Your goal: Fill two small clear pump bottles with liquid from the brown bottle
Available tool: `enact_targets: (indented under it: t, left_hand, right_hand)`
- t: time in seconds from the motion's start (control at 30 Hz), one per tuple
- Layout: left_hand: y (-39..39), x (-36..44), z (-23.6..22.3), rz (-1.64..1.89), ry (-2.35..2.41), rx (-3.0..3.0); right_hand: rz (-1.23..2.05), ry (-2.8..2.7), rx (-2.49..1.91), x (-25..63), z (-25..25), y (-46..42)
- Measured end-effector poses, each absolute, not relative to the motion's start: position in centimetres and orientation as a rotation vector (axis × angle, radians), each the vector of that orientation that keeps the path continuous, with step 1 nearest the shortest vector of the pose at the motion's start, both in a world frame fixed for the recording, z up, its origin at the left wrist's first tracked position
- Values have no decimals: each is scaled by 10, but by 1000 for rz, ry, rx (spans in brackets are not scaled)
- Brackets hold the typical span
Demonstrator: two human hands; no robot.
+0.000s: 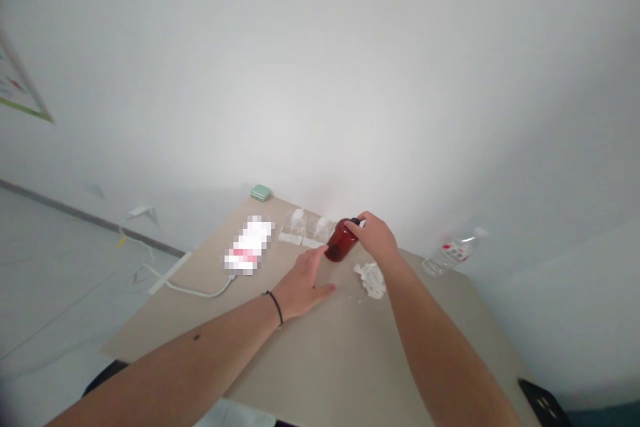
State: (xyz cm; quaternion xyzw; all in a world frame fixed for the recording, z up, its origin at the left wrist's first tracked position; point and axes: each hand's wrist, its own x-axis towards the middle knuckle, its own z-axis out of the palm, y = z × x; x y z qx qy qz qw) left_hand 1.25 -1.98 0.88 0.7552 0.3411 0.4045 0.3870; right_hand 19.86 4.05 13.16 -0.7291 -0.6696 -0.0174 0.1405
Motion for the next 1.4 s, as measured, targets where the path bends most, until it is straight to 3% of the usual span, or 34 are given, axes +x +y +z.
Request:
enact_targets:
  t: [0.27, 0.4, 0.53, 0.7, 0.9, 1.17, 1.4]
  left_hand:
    - [-18, 10, 9, 999, 883, 2032]
    - [-22, 8, 17, 979, 849, 2149]
    - [-28, 12, 18, 969, 768, 2298]
    - [-38, 19, 17, 801, 775, 2578]
    - [-55, -4, 9, 628, 1186, 2780]
    - [-63, -110, -6, 560, 1974, 2539]
    - [-54, -137, -13, 540, 1993, 2475]
  right_hand:
    - [51, -1769, -2004, 210, 115, 12]
    - [85, -1526, -1941, 230, 73, -42]
    - [108, -1621, -1986, 245, 27, -75]
    - [83, -1729, -2148, 243, 15, -72]
    - [88, -1770, -2348, 242, 13, -63]
    - [194, -1772, -2377, 245, 12, -60]
    - [198, -1796, -2354, 246, 11, -58]
